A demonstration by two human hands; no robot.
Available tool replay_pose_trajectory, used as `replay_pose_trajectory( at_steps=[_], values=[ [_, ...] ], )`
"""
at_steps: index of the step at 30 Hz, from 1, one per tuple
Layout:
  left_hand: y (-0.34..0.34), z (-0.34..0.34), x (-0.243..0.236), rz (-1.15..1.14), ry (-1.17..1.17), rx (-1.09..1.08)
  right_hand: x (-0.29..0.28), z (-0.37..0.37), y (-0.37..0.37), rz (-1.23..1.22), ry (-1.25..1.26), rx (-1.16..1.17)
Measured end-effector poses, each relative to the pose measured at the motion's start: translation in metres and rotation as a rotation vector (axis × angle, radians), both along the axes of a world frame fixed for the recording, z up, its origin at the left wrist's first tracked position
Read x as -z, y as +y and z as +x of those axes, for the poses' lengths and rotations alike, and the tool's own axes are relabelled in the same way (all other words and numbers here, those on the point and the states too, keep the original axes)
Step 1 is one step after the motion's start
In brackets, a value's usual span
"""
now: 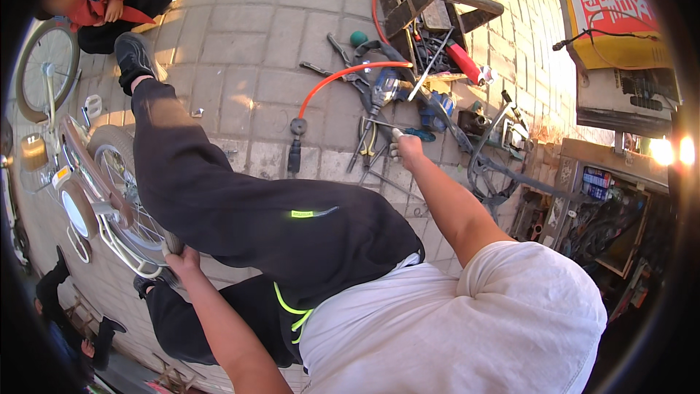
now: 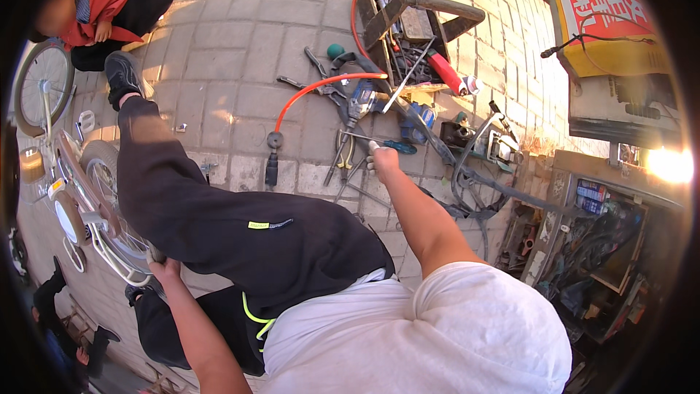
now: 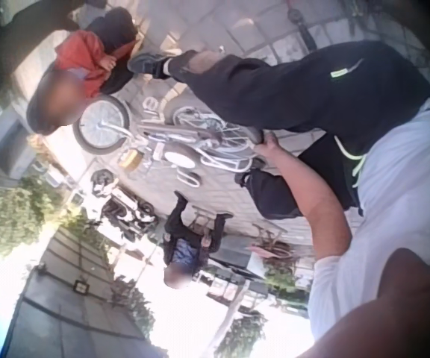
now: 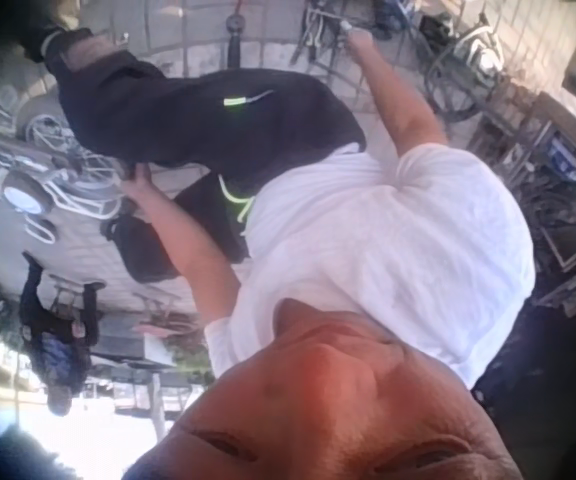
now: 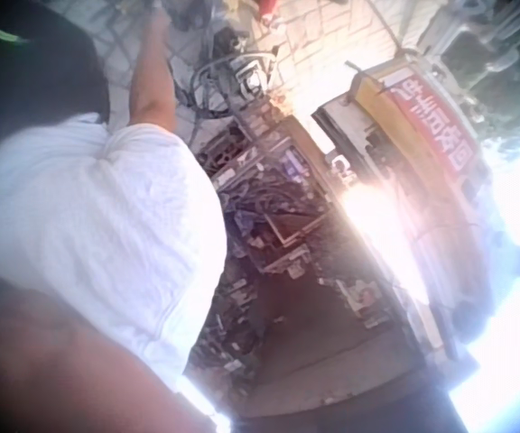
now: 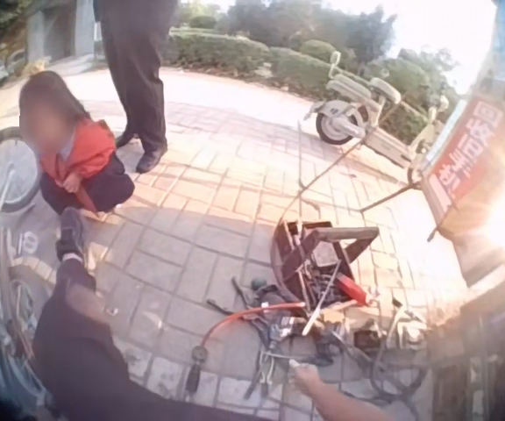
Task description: The person removes the inner tube from a bicycle tire, uses a hand pump to inflate it, and then reinstalls the tube into the tire. The person works on the ground while a man and a child observe nearby.
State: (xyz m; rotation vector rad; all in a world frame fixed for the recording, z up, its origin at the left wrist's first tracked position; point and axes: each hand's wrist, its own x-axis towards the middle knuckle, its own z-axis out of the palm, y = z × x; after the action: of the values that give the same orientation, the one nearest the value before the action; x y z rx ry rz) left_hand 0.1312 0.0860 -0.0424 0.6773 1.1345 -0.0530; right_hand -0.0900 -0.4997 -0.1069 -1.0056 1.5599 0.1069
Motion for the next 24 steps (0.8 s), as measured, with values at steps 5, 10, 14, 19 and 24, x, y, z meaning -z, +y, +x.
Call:
replay_pose_trajectory(
  at_steps=[5,10,14,19,24],
  values=[
    [0.004,-0.001,0.007,0.067,-0.067,0.039,-0.016,0.042,0.006,-0.201,-0.264,0.225],
    [-0.009,-0.002,0.006,0.032,-0.132,-0.019,-0.025,0.069,-0.050,-0.276,-0.363,0.426],
    [-0.001,-0.010,0.012,0.005,-0.158,-0.121,0.007,0.072,-0.101,-0.016,-0.337,0.415],
    [-0.037,-0.005,-0.015,-0.043,-0.111,-0.182,-0.063,0.045,-0.117,0.246,-0.909,0.432],
    [-0.022,-0.022,-0.003,-0.046,-0.184,-0.206,-0.195,0.023,0.028,0.192,-0.815,0.183]
  ],
)
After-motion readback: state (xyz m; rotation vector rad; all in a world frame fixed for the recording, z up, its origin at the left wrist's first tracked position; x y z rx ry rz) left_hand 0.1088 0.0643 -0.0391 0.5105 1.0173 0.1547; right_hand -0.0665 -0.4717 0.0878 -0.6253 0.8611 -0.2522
